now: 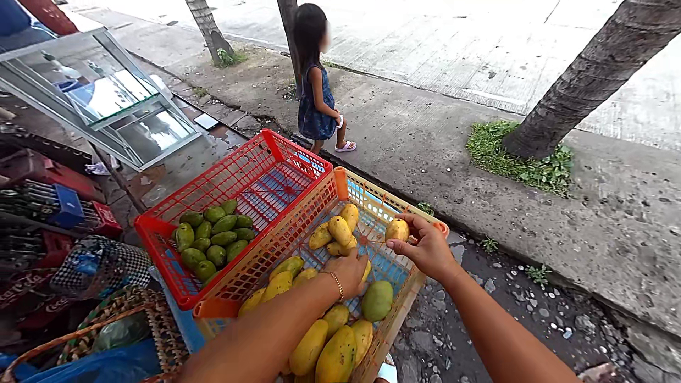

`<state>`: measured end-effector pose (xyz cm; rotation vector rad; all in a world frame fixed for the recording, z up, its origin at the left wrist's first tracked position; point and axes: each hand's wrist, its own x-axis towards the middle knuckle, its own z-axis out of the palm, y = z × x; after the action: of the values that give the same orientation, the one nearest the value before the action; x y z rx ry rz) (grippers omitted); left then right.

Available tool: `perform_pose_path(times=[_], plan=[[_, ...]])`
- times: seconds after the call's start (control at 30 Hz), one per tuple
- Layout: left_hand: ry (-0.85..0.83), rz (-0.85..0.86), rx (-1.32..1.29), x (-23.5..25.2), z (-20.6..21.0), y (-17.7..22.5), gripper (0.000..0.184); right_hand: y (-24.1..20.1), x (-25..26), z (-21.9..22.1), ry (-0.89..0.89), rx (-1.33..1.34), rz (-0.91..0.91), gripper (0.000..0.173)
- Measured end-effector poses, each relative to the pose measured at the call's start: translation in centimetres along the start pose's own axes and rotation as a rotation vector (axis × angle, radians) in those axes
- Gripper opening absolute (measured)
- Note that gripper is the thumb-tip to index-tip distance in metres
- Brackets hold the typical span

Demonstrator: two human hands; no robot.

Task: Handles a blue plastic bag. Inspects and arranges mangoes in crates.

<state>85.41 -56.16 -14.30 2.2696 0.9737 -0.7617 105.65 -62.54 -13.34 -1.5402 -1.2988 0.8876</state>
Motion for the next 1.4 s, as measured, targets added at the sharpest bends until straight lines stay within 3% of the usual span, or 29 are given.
perform_pose_path(times=[0.13, 0.2, 0.3, 0.53, 0.67, 0.73, 0.8, 0.87, 0.97, 1.07, 1.2, 1.3, 1.4], plan=[[-0.030, 0.088, -0.217, -0.9, 1.2, -2.0, 0.072, -0.2, 0.0, 0.0, -0.008, -0.035, -0.009, 0.064], [0.006, 0.070, -0.327, -0.7, 0.6, -2.5, 0.064, -0.2, 0.1, 0.1, -0.007, -0.067, -0.022, 0.063], [0.036, -0.014, -0.318, 0.1, 0.7, -2.8, 0.059, -0.4, 0.1, 0.1, -0.011, -0.082, -0.005, 0.063], [0.027, -0.028, -0.305, -0.3, 1.4, -1.9, 0.058, -0.4, 0.1, 0.0, -0.014, -0.075, 0.000, 0.063], [0.568, -0.179, -0.534, -0.9, -0.4, -1.8, 0.042, -0.2, 0.2, 0.0, -0.003, -0.055, 0.007, 0.063], [0.714, -0.296, -0.664, -0.1, -1.8, -2.1, 0.055, -0.1, 0.2, 0.1, 0.000, -0.042, 0.000, 0.064], [0.688, -0.408, -0.697, 1.3, -3.2, -2.8, 0.076, -0.1, 0.2, 0.2, 0.002, -0.039, -0.002, 0.065], [0.605, -0.480, -0.632, 2.5, -4.5, -3.2, 0.085, -0.1, 0.3, 0.2, 0.005, -0.041, -0.002, 0.065], [0.488, -0.506, -0.557, 3.5, -5.2, -3.5, 0.073, -0.4, 0.2, 0.3, 0.005, -0.047, 0.011, 0.064], [0.573, -0.431, -0.722, 3.0, -4.5, -4.1, 0.059, -0.4, 0.0, 0.3, 0.010, -0.063, 0.015, 0.064], [0.500, -0.310, -0.915, -0.6, -3.7, -4.9, 0.055, -0.4, 0.0, 0.3, 0.004, -0.055, 0.008, 0.063], [0.362, -0.292, -0.847, -2.2, -2.7, -5.9, 0.050, -0.2, 0.1, 0.3, -0.018, -0.068, 0.021, 0.063], [0.383, -0.325, -0.793, -2.0, -1.4, -6.4, 0.052, -0.3, 0.2, 0.4, -0.031, -0.090, 0.004, 0.064]])
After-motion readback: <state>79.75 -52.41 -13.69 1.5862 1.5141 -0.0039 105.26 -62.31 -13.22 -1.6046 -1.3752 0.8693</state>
